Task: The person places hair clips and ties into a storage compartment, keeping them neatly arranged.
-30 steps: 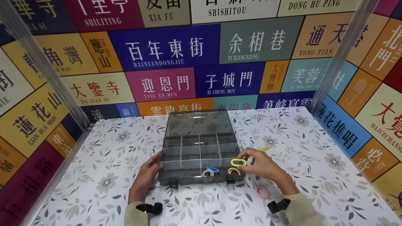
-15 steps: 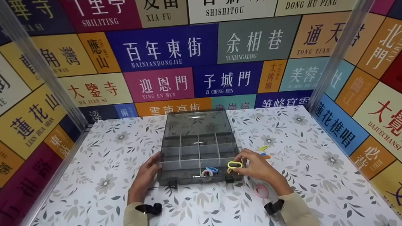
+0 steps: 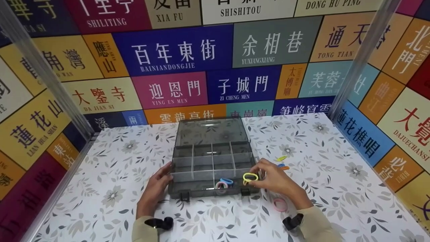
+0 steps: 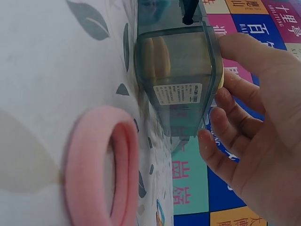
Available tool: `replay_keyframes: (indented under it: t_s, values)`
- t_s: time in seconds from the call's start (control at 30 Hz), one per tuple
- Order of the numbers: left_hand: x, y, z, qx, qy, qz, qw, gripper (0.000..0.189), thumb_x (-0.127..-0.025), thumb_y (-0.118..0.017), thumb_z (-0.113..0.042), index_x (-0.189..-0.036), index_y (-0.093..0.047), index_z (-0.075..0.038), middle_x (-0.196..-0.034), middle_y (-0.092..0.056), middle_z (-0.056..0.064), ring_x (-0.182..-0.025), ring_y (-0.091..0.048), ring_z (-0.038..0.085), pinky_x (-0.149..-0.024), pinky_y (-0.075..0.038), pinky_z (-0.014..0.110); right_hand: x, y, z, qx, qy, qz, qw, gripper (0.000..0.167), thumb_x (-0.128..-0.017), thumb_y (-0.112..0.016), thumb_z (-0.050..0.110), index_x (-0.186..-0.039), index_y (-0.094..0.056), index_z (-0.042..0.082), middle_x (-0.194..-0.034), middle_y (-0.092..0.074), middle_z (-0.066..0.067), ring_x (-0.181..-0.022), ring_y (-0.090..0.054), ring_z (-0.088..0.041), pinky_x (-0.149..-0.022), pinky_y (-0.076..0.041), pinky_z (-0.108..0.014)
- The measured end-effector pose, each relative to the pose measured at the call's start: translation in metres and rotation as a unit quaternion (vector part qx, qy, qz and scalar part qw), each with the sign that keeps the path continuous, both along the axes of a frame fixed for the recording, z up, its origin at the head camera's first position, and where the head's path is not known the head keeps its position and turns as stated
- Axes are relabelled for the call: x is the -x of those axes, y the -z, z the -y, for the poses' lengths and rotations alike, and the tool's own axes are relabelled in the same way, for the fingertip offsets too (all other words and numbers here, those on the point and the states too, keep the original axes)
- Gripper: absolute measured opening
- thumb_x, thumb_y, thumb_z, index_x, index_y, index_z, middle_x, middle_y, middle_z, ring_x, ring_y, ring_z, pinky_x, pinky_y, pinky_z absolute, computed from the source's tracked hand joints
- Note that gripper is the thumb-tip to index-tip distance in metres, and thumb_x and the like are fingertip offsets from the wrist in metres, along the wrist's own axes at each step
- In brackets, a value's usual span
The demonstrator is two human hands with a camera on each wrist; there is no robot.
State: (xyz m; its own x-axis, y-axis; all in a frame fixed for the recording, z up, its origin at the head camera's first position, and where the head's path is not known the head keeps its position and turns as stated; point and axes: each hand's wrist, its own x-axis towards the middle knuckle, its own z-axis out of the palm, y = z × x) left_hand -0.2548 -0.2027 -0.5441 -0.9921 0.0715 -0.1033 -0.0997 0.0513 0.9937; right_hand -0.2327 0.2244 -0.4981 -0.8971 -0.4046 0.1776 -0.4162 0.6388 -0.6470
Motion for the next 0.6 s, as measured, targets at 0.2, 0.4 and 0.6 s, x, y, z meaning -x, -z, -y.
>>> replay_keyframes:
  t_s: [0.2,0.4,0.6]
  values:
    - [-0.0011,0.0004,0.0005,0.006,-0.003,0.002,1.0,0.058,-0.097,-0.053,-0.007,-0.153,-0.042,-0.012,-0.162,-0.036,0.013,-0.153,-0.028,0.029,-0.125,-0.027,0.047,0.0001,-0.0003,-0.0004,-0.005,0.002,0.017,0.9998,0.033,-0.083,-0.08,0.037,-0.109,-0.072,0.019,-0.103,-0.058,0.002,-0.081,-0.057,-0.008,-0.07,-0.053,-0.023]
    - [-0.0008,-0.0003,0.0004,0.013,-0.005,0.01,0.9999,0.057,-0.097,-0.053,-0.009,-0.153,-0.042,-0.014,-0.162,-0.035,0.011,-0.153,-0.027,0.028,-0.126,-0.026,0.047,-0.0003,-0.0028,-0.0028,0.001,0.0,0.016,0.9999,0.035,-0.085,-0.079,0.037,-0.111,-0.072,0.015,-0.104,-0.062,-0.004,-0.084,-0.058,-0.012,-0.071,-0.051,-0.024]
    - [-0.0014,-0.0004,0.0001,0.022,-0.006,0.012,0.9997,0.057,-0.097,-0.054,-0.01,-0.153,-0.044,-0.017,-0.162,-0.036,0.009,-0.153,-0.028,0.027,-0.126,-0.026,0.047,-0.0019,-0.0064,-0.0094,0.044,-0.002,0.025,0.9987,0.032,-0.087,-0.077,0.036,-0.111,-0.072,0.016,-0.108,-0.066,-0.008,-0.091,-0.059,-0.017,-0.074,-0.052,-0.026]
